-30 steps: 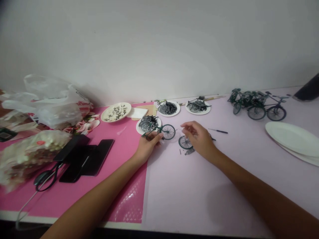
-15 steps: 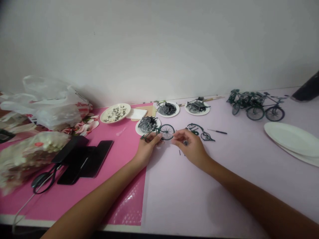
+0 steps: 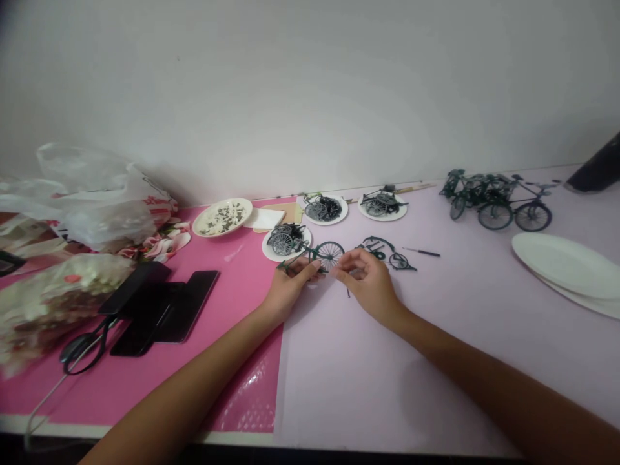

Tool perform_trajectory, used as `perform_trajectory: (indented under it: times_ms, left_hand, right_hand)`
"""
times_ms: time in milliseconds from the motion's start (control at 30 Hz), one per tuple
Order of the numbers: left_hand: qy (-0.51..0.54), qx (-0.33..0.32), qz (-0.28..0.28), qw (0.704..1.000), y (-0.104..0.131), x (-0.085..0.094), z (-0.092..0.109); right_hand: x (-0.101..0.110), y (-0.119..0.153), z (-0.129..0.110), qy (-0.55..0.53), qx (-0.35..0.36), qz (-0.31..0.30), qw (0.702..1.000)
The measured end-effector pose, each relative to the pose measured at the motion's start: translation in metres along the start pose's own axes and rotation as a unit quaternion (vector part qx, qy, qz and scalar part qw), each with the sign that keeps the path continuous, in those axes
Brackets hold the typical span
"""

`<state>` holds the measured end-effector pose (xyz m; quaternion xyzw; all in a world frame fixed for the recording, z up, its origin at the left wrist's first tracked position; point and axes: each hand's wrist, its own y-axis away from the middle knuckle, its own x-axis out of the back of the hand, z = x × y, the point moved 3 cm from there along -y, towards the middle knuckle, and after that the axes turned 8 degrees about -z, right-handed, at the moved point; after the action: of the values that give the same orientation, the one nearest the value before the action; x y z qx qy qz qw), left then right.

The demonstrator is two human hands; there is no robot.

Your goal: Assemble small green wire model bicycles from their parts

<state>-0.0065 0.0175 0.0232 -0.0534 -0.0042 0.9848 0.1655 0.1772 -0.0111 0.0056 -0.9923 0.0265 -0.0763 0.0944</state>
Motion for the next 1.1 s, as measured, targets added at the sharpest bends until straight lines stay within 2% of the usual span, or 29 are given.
perform_trajectory:
  times_ms: [467,700,1100]
  left_hand:
    - [0.004,0.008,-0.018,1.0,0.0007,-0.0002,-0.0014]
    - [-0.002,0.012,-0.017,1.0,0.0006,0.0012,-0.0017]
    - [-0.024,0.011,-0.033,0.999,0.0024,0.0009,-0.0011]
  right_hand:
    - [0.0009,-0.0009,0.0011,-0.011,-0.005,-0.002,1.0]
    - [0.001,0.0015,-0.0014,-0.018,-0.039,0.005,0.999]
    - [0.0044,-0.0007,-0.0007,0.011,-0.047,-0.009,0.999]
